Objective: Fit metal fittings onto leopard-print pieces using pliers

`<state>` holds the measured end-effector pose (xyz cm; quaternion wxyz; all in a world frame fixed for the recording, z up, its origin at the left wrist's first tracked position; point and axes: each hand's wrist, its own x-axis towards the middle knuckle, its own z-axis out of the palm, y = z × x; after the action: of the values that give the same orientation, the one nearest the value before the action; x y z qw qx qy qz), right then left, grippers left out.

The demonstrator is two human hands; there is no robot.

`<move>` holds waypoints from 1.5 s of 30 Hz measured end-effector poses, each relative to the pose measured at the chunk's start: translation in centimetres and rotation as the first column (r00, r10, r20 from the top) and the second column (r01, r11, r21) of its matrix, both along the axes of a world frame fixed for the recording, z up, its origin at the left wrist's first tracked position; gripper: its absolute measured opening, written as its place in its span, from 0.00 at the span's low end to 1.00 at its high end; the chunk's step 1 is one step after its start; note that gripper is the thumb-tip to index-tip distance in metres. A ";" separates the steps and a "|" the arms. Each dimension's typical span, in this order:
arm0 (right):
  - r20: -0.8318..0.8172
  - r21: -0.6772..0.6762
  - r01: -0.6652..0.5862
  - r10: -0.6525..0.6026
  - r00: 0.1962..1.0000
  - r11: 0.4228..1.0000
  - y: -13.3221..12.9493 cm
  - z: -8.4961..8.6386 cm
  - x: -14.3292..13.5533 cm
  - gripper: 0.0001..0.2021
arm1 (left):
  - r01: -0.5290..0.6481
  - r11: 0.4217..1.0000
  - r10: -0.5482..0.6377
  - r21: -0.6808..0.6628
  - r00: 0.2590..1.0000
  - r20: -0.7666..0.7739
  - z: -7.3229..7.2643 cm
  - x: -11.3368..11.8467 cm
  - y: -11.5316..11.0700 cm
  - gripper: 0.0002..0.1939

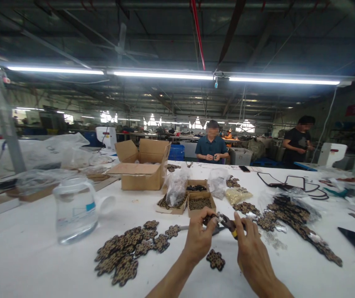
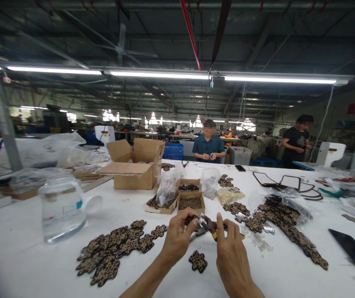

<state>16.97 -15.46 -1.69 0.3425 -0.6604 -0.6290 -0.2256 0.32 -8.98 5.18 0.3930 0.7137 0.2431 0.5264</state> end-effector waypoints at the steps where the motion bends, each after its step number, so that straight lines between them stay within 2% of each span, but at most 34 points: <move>1: 0.004 -0.002 0.004 -0.004 1.000 1.000 0.0 0.0 0.1 0.50 | -0.004 1.000 0.004 0.010 1.000 -0.008 0.0 0.0 0.0 0.07; 11: 0.055 0.038 0.018 -0.020 0.998 0.999 0.1 -0.2 0.7 0.48 | -0.050 0.998 0.052 0.041 0.998 -0.039 -0.6 -0.1 0.0 0.07; 18: 0.087 0.001 0.020 -0.020 0.996 1.000 -0.9 1.1 0.3 0.45 | -0.066 0.997 0.068 0.036 0.997 -0.042 -0.7 -0.1 -0.1 0.07; 21: 0.107 0.022 0.028 -0.031 0.994 0.999 -0.8 1.0 0.6 0.43 | -0.057 0.997 0.059 0.047 0.998 -0.039 -0.5 -0.2 -0.2 0.07; 27: 0.140 0.137 -0.011 -0.008 0.990 0.990 0.6 -0.6 1.8 0.41 | -0.093 0.981 0.110 0.170 0.990 -0.090 -0.1 -0.3 -0.8 0.06; 35: 0.120 0.090 -0.043 0.032 0.992 0.995 0.1 0.1 1.5 0.38 | -0.147 0.922 0.188 0.358 0.978 -0.084 -0.6 -0.3 -0.9 0.04; 40: 0.124 0.149 -0.044 0.025 0.992 0.988 0.6 -0.4 2.0 0.35 | -0.170 0.897 0.212 0.409 0.975 -0.060 -0.8 -0.2 -0.8 0.04; 45: 0.123 0.130 -0.036 0.020 0.992 0.991 0.8 -0.7 2.1 0.30 | -0.163 0.886 0.211 0.435 0.975 -0.065 -0.8 -0.2 -0.8 0.04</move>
<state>19.12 -14.63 -2.38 0.3496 -0.6126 -0.6415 -0.3017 0.11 -9.77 4.41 0.1607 0.7836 0.2112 0.5617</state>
